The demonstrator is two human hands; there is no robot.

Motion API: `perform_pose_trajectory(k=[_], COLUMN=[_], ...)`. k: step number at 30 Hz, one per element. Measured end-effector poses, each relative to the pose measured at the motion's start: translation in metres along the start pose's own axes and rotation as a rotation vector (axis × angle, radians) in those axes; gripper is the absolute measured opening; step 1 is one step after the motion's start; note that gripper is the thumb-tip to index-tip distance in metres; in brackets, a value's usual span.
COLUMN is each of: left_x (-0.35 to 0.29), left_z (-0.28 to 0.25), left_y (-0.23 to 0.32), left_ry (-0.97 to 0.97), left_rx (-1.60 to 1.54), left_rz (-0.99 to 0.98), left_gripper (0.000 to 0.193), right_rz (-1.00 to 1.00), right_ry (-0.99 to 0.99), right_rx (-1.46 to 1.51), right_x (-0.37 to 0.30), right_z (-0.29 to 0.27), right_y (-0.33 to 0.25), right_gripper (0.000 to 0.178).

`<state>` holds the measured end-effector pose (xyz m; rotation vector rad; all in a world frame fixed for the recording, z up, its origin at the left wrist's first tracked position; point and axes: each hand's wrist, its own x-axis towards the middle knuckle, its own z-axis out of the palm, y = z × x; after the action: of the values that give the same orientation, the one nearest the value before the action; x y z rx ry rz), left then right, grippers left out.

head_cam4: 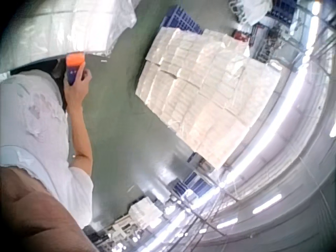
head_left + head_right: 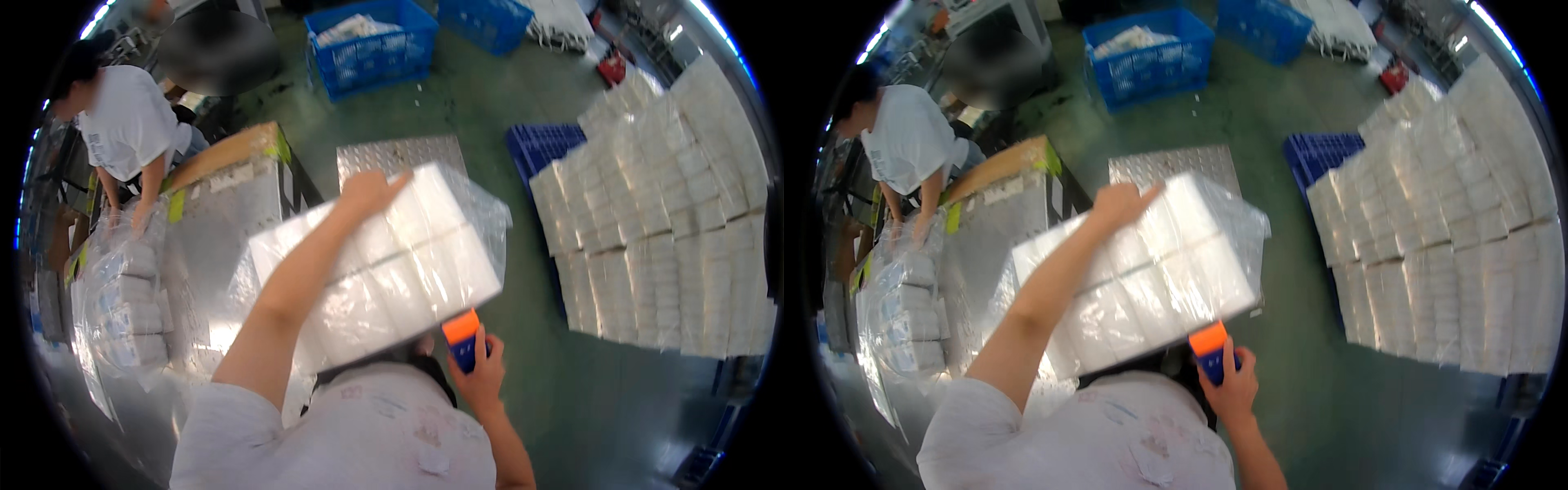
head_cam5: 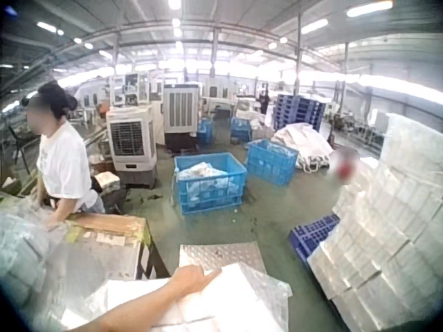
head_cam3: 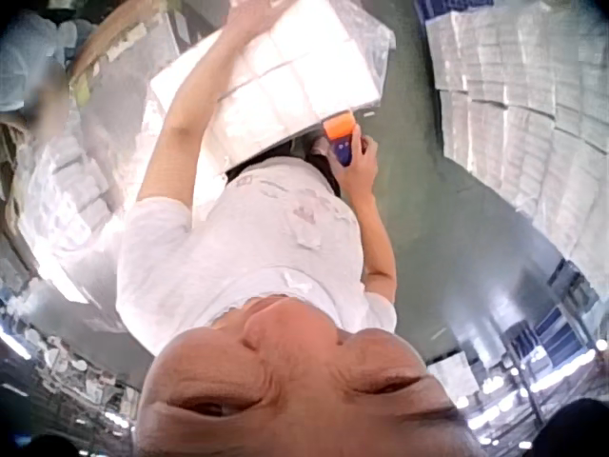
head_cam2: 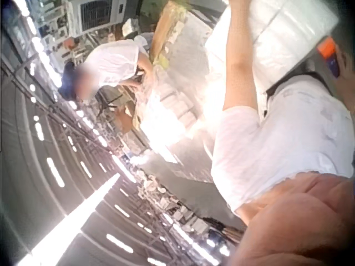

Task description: The person places stacks of paper products into plastic bags, seals the bags with a tape dispenser, and stacks the finished packages on a pallet.

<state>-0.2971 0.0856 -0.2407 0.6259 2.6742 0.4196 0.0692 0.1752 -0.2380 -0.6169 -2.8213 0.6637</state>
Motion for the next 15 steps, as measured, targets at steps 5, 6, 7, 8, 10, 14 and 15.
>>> perform_pose_trajectory(k=[5, 6, 7, 8, 10, 14, 15], left_x=[-0.015, -0.018, -0.022, -0.019, -0.019, -0.019, -0.022], left_z=[-0.008, -0.005, -0.004, -0.008, 0.001, 0.004, 0.003], left_y=[-0.006, -0.003, -0.005, 0.008, 0.005, 0.009, 0.007], left_ry=[-0.007, 0.046, 0.052, 0.022, 0.082, 0.103, 0.103], left_rx=[-0.068, -0.105, -0.132, -0.110, -0.097, -0.137, -0.143], left_rz=[-0.029, -0.023, -0.034, -0.030, 0.000, 0.040, 0.042], left_gripper=[0.079, 0.078, 0.076, 0.076, 0.075, 0.075, 0.075], right_rz=[-0.152, -0.125, -0.084, -0.020, 0.047, 0.003, 0.034], right_ry=[0.161, 0.124, 0.140, 0.180, 0.150, 0.214, 0.196], right_rx=[0.200, 0.221, 0.248, 0.259, 0.245, 0.078, 0.086], right_x=[-0.029, -0.034, -0.032, -0.031, -0.028, -0.026, -0.027], right_z=[0.032, 0.035, 0.038, 0.038, 0.036, 0.040, 0.041], right_y=[0.016, 0.016, 0.015, 0.015, 0.011, 0.027, 0.028], right_gripper=[0.084, 0.090, 0.086, 0.082, 0.078, 0.082, 0.082])
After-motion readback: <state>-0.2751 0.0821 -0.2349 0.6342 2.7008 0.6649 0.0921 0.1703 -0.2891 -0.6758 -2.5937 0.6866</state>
